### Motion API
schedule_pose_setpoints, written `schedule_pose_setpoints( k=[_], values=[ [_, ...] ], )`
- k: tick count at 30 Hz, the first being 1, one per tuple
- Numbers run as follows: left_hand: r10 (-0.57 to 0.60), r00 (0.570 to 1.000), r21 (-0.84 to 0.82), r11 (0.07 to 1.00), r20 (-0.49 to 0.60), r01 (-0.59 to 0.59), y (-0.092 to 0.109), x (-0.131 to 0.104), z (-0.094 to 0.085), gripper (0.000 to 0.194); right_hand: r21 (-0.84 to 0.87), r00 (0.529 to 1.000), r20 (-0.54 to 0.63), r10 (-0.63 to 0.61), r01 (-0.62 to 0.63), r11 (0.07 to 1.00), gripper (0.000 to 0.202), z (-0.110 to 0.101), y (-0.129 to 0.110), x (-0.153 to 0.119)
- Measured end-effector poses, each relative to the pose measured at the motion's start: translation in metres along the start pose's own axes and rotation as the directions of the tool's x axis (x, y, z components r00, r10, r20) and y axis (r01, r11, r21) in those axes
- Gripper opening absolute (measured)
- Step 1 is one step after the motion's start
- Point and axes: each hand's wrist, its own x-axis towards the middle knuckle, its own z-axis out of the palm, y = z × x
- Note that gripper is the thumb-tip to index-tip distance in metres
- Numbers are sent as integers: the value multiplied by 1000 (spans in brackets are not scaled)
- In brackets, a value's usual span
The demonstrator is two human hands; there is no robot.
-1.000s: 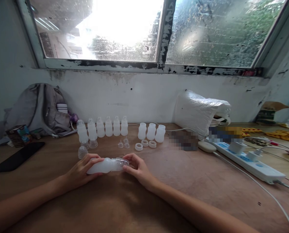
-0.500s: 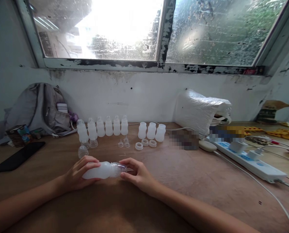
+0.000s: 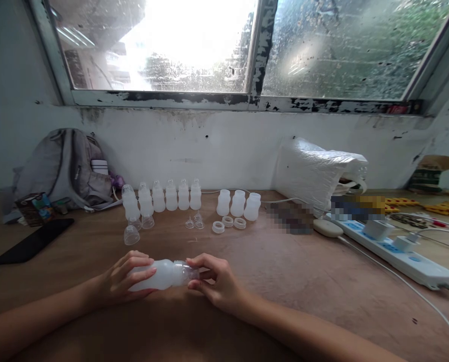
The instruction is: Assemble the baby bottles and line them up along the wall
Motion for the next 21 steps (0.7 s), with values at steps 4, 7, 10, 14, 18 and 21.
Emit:
schedule_pose_setpoints(
  k=[4,7,10,14,18,21],
  values=[
    [17,999,1,1000,-38,-17,4,1,-1,38,-55,998,2,-56,56,997,24,1,-4,-4],
    [14,998,7,1000,-67,-13,8,2,-2,37,-93,995,2,-98,97,991,25,2,-6,-5],
    [-1,996,1,1000,-88,1,10,4,-3,37,-96,993,-2,-114,114,989,27,2,-7,-5],
    [-111,993,-59,992,-47,108,10,3,1,39,-10,1000,-7,-26,26,1000,28,1,-8,-1],
    [-303,948,-148,937,98,315,9,1,9,43,195,985,11,174,-173,966,29,-1,-8,8],
    [-398,881,-179,876,255,447,7,2,12,55,386,955,-7,298,-272,882,34,-2,-5,15]
  ],
)
